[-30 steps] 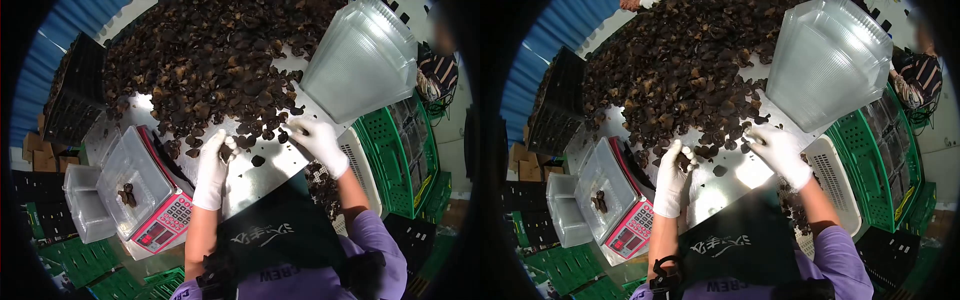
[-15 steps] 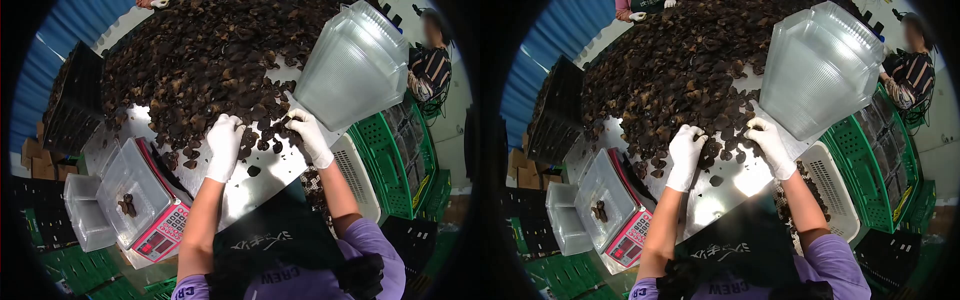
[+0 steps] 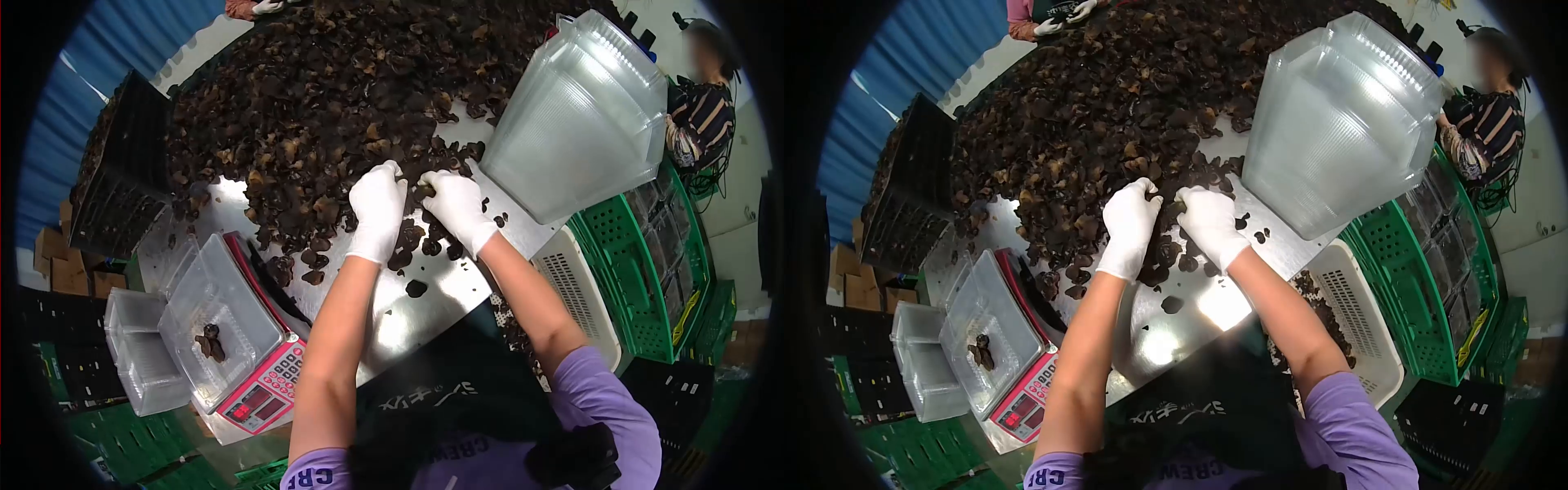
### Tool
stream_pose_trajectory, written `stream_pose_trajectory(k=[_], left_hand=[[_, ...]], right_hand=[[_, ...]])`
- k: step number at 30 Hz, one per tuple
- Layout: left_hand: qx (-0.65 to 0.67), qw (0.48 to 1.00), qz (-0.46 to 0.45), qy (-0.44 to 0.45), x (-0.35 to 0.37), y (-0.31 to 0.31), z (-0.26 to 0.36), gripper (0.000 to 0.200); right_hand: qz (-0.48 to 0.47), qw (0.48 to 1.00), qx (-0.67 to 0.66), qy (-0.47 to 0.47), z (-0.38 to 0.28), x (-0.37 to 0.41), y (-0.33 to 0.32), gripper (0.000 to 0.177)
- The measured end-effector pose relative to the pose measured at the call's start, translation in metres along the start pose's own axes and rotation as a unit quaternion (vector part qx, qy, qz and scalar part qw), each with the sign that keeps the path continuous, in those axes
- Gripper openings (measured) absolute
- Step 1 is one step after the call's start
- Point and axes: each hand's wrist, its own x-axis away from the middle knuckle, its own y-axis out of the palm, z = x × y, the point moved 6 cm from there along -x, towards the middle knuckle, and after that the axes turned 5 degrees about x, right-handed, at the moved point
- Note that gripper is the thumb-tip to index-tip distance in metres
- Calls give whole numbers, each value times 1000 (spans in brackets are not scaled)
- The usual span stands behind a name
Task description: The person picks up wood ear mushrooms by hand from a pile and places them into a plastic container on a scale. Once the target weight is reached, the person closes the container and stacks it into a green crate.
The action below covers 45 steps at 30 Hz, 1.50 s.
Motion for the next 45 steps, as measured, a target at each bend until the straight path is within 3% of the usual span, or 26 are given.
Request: stream_pose_trajectory(k=[1,3,4,8,12,15,18,19,20,22,24,26,27,29,30,32,34,36,38,40,41,42,43,44,45], left_hand=[[0,1000,5,-1,3,-7,1,27],[115,987,108,27,23,-35,4,21],[149,970,168,89,35,-47,2,17],[176,959,204,90,75,-88,-5,22],[205,947,237,67,108,-119,-17,24],[242,932,267,37,141,-153,-34,24],[211,910,356,-18,190,-214,-67,20],[180,901,391,-50,207,-234,-85,19],[154,890,422,-79,224,-253,-102,18],[216,852,444,-173,252,-279,-142,14],[214,846,452,-184,277,-289,-189,13],[247,838,440,-208,287,-293,-197,13],[230,855,414,-210,288,-291,-197,14],[177,896,363,-188,289,-286,-196,18],[174,900,339,-212,290,-280,-197,23],[57,931,298,-200,286,-281,-181,34],[139,915,305,-222,286,-276,-180,49],[163,908,303,-240,292,-267,-195,54],[132,929,276,-208,286,-270,-177,59],[178,923,273,-204,283,-266,-175,61],[162,930,269,-189,280,-266,-170,61],[144,937,266,-174,277,-266,-166,61],[60,946,268,-170,276,-267,-165,59],[58,947,268,-169,275,-264,-168,59],[20,950,258,-173,275,-260,-172,56]], right_hand=[[43,998,-36,1,1,6,-8,31],[132,977,-168,-7,6,25,-22,25],[124,954,-271,-3,8,33,-28,26],[90,859,-504,24,3,49,-31,24],[22,811,-581,66,-26,55,-37,23],[11,862,-507,17,-56,57,-46,21],[-134,775,-611,87,-100,71,-38,22],[-156,792,-586,72,-112,69,-31,20],[-137,819,-557,-18,-134,65,-34,19],[-165,797,-576,-75,-183,66,-45,19],[-176,786,-564,-182,-237,64,-54,19],[-205,724,-602,-268,-287,71,-52,22],[-163,773,-520,-323,-310,73,-50,24],[-226,805,-433,-338,-350,84,-41,24],[-151,852,-288,-410,-369,90,-32,25],[-162,861,-141,-460,-393,109,-10,51],[-99,855,-80,-502,-396,128,-12,67],[-49,851,-98,-514,-382,131,-25,71],[25,843,-218,-491,-351,119,-37,63],[-54,860,-352,-366,-322,83,-25,45],[-48,899,-299,-318,-309,66,-23,35],[96,910,-223,-337,-295,50,-22,25],[85,906,-292,-293,-281,31,-11,23],[2,907,-358,-223,-271,21,-7,23],[55,913,-324,-240,-267,13,-7,24]])
